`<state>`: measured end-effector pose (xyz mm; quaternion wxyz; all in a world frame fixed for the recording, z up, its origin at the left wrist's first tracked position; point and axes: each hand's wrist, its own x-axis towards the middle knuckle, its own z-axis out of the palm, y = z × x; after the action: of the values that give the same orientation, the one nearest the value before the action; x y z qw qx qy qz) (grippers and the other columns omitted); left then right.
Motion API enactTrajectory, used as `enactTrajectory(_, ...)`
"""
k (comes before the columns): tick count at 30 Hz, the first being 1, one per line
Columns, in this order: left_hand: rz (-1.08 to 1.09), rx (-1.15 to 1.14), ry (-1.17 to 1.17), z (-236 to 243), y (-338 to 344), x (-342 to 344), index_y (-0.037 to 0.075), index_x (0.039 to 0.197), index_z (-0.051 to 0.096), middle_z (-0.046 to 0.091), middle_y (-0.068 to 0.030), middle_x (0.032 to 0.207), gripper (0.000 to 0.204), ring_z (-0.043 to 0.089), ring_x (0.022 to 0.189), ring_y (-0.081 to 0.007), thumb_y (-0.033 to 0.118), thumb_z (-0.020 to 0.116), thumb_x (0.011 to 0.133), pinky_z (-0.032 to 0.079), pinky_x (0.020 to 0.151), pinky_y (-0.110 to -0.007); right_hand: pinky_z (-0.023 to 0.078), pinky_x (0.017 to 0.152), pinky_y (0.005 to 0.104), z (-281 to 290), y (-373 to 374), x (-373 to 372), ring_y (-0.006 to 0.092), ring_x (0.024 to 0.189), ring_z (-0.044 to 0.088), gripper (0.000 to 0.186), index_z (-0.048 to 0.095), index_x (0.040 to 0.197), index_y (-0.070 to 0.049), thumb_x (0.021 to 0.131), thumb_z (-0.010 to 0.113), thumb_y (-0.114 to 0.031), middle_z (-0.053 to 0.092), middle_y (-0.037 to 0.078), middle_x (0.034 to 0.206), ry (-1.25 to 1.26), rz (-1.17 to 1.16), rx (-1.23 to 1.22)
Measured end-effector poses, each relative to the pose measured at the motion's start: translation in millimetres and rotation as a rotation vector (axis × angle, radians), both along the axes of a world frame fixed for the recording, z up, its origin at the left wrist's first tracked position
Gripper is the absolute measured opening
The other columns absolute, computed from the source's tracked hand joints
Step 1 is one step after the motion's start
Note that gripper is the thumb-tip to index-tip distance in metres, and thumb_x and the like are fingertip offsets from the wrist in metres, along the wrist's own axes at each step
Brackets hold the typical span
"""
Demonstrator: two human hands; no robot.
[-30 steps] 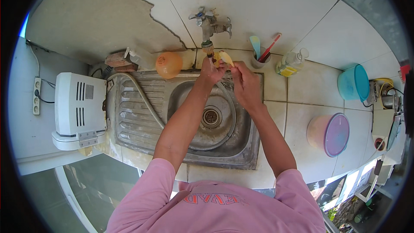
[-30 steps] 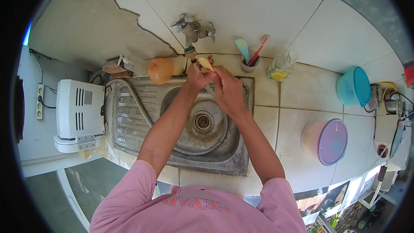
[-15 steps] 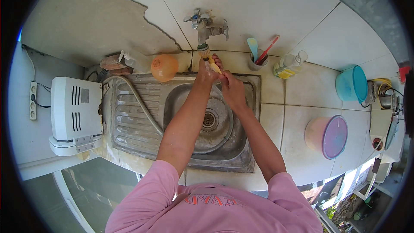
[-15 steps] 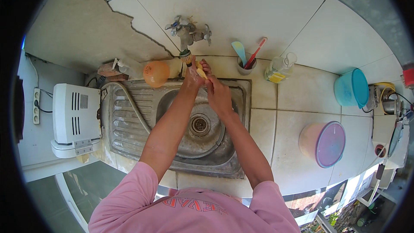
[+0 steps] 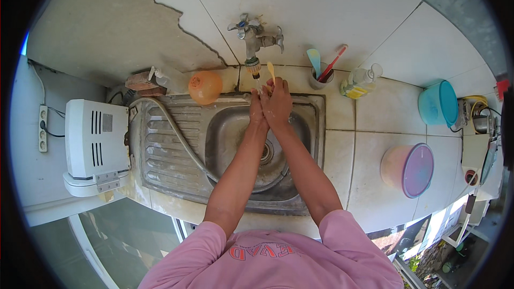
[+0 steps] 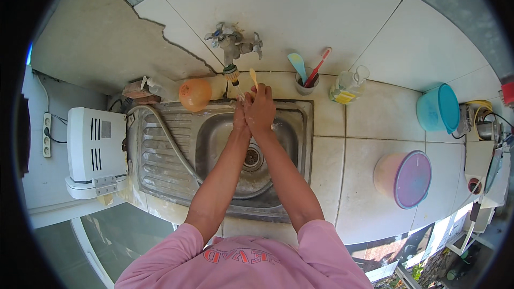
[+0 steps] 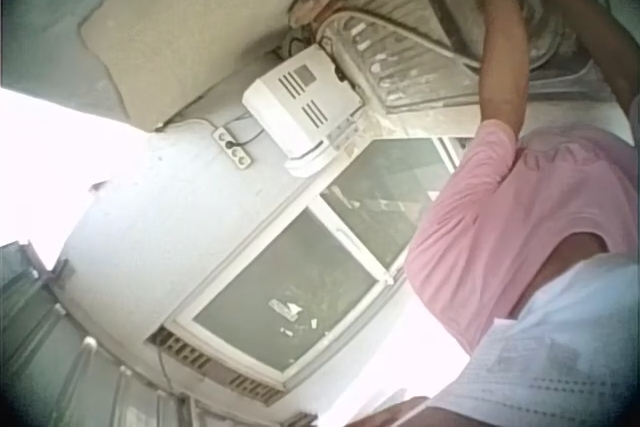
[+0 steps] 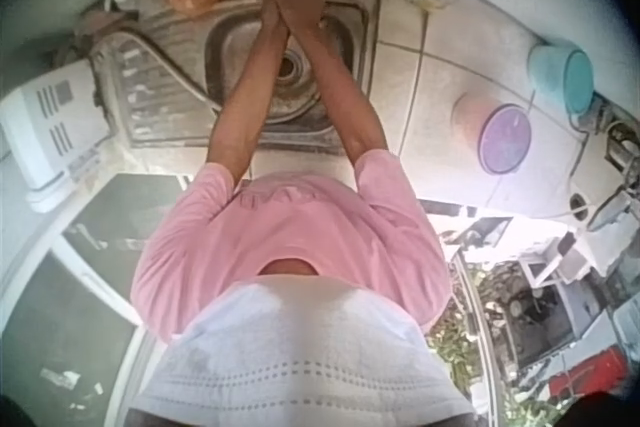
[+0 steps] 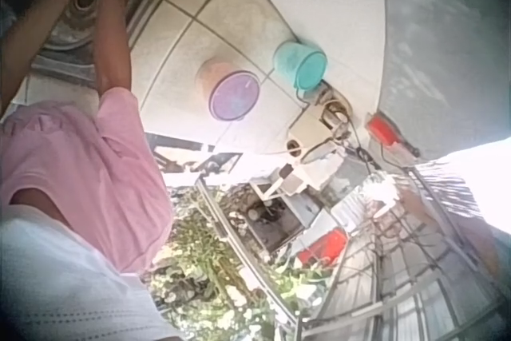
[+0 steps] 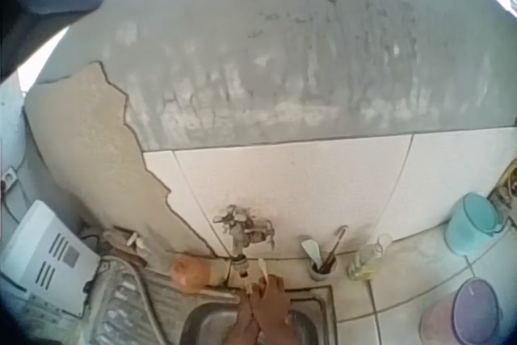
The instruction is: Checking the internal disc of a dental model trimmer, closing the housing, and then washing hands at a sink using a toothbrush.
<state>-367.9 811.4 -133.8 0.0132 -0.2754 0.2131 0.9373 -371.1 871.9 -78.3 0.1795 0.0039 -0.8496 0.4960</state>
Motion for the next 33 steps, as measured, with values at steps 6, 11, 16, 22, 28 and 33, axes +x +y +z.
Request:
enactTrajectory(6, -0.206, -0.189, 0.213, 19, -27, 2, 0.007, 0.114, 0.048, 0.055, -0.0065, 0.088, 0.039, 0.056, 0.085, -0.0202, 0.037, 0.028, 0.1, 0.047, 0.081, -0.035, 0.046, 0.06, 0.0457, 10, 38, 50, 0.04, 0.067, 0.059, 0.018, 0.055, 0.104, -0.003, 0.09, 0.049, -0.013, 0.058, 0.019, 0.072, -0.183, 0.201, -0.19)
enactTrajectory(11, -0.191, -0.25, 0.032, 29, -16, 6, 0.002, 0.114, 0.048, 0.054, -0.0075, 0.086, 0.04, 0.057, 0.087, -0.0219, 0.034, 0.028, 0.1, 0.049, 0.079, -0.033, 0.044, 0.058, 0.0491, -18, 59, 53, 0.0424, 0.068, 0.06, 0.018, 0.055, 0.104, -0.005, 0.092, 0.046, -0.015, 0.059, 0.025, 0.07, -0.312, 0.501, 0.184)
enactTrajectory(16, -0.299, -0.251, -0.014, 17, -24, 9, -0.002, 0.113, 0.048, 0.057, -0.0123, 0.096, 0.035, 0.058, 0.095, -0.0264, 0.027, 0.033, 0.099, 0.052, 0.081, -0.034, 0.045, 0.06, 0.0519, -24, 45, 21, 0.0436, 0.066, 0.059, 0.019, 0.057, 0.097, -0.004, 0.091, 0.048, -0.02, 0.059, 0.026, 0.07, -0.219, 0.341, 0.067)
enactTrajectory(22, -0.322, -0.1, -0.039, 21, -27, 4, -0.004, 0.113, 0.047, 0.058, -0.0147, 0.104, 0.028, 0.057, 0.103, -0.0295, 0.017, 0.04, 0.097, 0.052, 0.087, -0.033, 0.046, 0.061, 0.0517, -16, 39, 57, 0.0439, 0.065, 0.059, 0.022, 0.057, 0.092, 0.0, 0.092, 0.046, -0.019, 0.06, 0.026, 0.07, -0.285, 0.326, 0.12)
enactTrajectory(28, -0.291, 0.073, -0.074, 25, -37, -3, -0.002, 0.111, 0.051, 0.059, -0.0146, 0.112, 0.024, 0.054, 0.112, -0.0312, 0.014, 0.045, 0.094, 0.05, 0.09, -0.043, 0.046, 0.06, 0.0529, -18, 32, 53, 0.0442, 0.063, 0.058, 0.025, 0.057, 0.088, 0.0, 0.093, 0.044, -0.021, 0.059, 0.025, 0.067, -0.305, 0.418, 0.143)
enactTrajectory(33, -0.38, 0.169, -0.136, 40, -25, -2, 0.002, 0.105, 0.056, 0.063, -0.0114, 0.107, 0.018, 0.048, 0.12, -0.0332, 0.013, 0.047, 0.093, 0.043, 0.097, -0.051, 0.045, 0.062, 0.0528, -11, 42, 47, 0.0447, 0.064, 0.058, 0.027, 0.056, 0.085, -0.001, 0.093, 0.043, -0.022, 0.058, 0.026, 0.066, -0.34, 0.348, 0.095)
